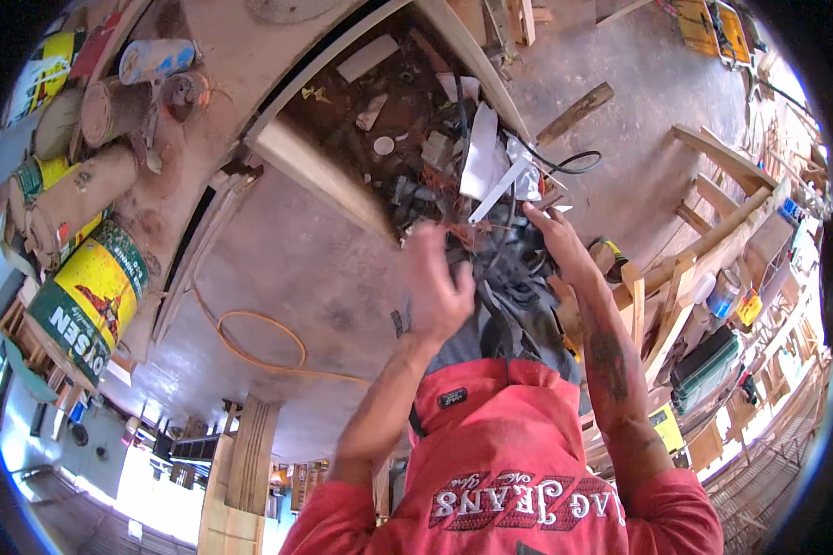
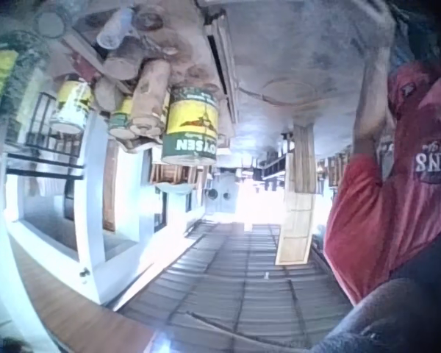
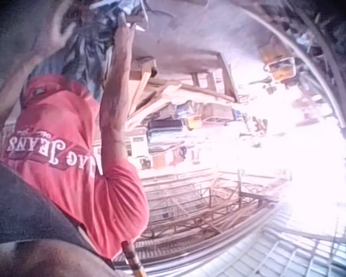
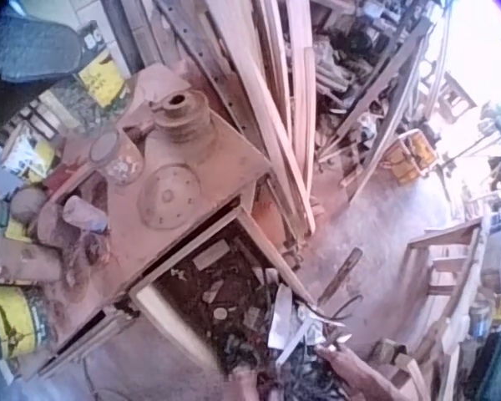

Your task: Searching through and organizing a drawer containing woodworking tools and equipment.

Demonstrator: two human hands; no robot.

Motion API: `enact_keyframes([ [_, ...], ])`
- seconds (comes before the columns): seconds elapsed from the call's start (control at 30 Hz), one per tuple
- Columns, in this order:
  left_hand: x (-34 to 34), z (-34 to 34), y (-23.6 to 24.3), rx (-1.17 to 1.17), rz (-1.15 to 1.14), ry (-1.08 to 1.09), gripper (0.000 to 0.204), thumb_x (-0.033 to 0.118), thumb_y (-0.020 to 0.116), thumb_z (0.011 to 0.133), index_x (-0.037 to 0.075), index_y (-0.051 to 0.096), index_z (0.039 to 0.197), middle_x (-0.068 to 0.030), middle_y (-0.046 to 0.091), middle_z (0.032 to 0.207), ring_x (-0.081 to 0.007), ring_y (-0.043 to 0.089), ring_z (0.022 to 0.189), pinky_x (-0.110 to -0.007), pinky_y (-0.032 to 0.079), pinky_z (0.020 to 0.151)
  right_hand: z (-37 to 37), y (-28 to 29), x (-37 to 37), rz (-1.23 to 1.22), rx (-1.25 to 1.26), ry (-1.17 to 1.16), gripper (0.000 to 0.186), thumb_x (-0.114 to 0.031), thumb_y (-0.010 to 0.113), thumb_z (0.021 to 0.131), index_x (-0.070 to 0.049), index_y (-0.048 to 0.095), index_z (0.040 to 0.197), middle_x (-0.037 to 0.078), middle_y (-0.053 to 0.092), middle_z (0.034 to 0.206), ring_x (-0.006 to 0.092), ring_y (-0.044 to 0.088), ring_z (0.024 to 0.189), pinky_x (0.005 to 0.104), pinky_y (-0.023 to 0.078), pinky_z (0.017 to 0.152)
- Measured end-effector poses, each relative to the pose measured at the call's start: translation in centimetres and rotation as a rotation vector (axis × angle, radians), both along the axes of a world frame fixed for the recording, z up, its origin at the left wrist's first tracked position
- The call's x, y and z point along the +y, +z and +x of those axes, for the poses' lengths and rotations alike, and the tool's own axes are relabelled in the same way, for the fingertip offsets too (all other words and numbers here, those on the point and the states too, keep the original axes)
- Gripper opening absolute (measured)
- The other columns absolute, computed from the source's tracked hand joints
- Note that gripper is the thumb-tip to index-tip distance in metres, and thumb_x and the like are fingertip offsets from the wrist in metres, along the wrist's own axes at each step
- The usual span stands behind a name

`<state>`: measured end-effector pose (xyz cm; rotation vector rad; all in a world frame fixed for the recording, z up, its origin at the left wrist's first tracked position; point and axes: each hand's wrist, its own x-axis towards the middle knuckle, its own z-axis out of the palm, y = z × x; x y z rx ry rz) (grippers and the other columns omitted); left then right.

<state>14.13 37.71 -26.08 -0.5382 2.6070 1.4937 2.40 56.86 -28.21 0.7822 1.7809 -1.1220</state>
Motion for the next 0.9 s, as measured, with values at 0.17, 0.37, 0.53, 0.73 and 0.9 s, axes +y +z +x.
enact_keyframes([
  [0.17,-0.6,-2.7,-1.3,-0.012,0.002,-0.447,0.074,-0.006,0.054,0.075,0.007,0.040,0.146,-0.0199,0.037,0.151,-0.0449,0.034,0.138,-0.051,0.027,0.115,-0.1,4.6,-4.3,-0.228,-0.120,-0.105,0.048,-0.041,0.051,0.100,0.002,0.064,0.118,0.009,0.071,0.098,0.0143,0.067,0.082,0.0286,0.053,0.079],
  [0.37,-6.9,-5.4,-2.6,-0.116,0.405,-0.273,0.063,-0.010,0.052,0.068,0.001,0.058,0.130,-0.0179,0.060,0.130,-0.0284,0.053,0.128,-0.039,0.037,0.112,1.2,4.9,-8.8,-0.428,-0.326,-0.501,0.049,-0.043,0.053,0.099,0.003,0.067,0.114,0.007,0.070,0.099,0.0134,0.064,0.081,0.0280,0.050,0.075],
  [0.53,-15.2,-8.6,-0.9,-0.368,0.730,0.065,0.032,0.015,0.048,0.094,0.003,0.066,0.118,-0.0066,0.066,0.114,-0.0158,0.061,0.107,-0.031,0.046,0.098,-0.1,5.2,-15.5,-0.420,0.032,-0.299,0.058,-0.052,0.058,0.092,0.003,0.068,0.103,0.009,0.068,0.087,0.0178,0.061,0.071,0.0322,0.048,0.065],
  [0.73,-18.1,-14.5,2.1,-0.265,0.618,-0.029,0.035,0.016,0.048,0.094,0.000,0.063,0.121,-0.0093,0.065,0.112,-0.0173,0.063,0.101,-0.032,0.050,0.091,-1.7,4.9,-18.5,-0.560,0.143,-0.344,0.062,-0.054,0.061,0.087,0.006,0.064,0.104,0.020,0.068,0.082,0.0274,0.069,0.070,0.0379,0.054,0.064],
  [0.9,-15.6,-17.2,5.0,-0.148,0.524,0.195,0.041,0.018,0.056,0.093,-0.003,0.058,0.128,-0.0144,0.062,0.120,-0.0196,0.061,0.107,-0.033,0.047,0.097,-2.5,1.7,-19.9,-0.620,0.182,-0.244,0.094,-0.053,0.058,0.089,0.018,0.028,0.143,0.041,0.037,0.143,0.0409,0.038,0.139,0.0364,0.029,0.114],
])
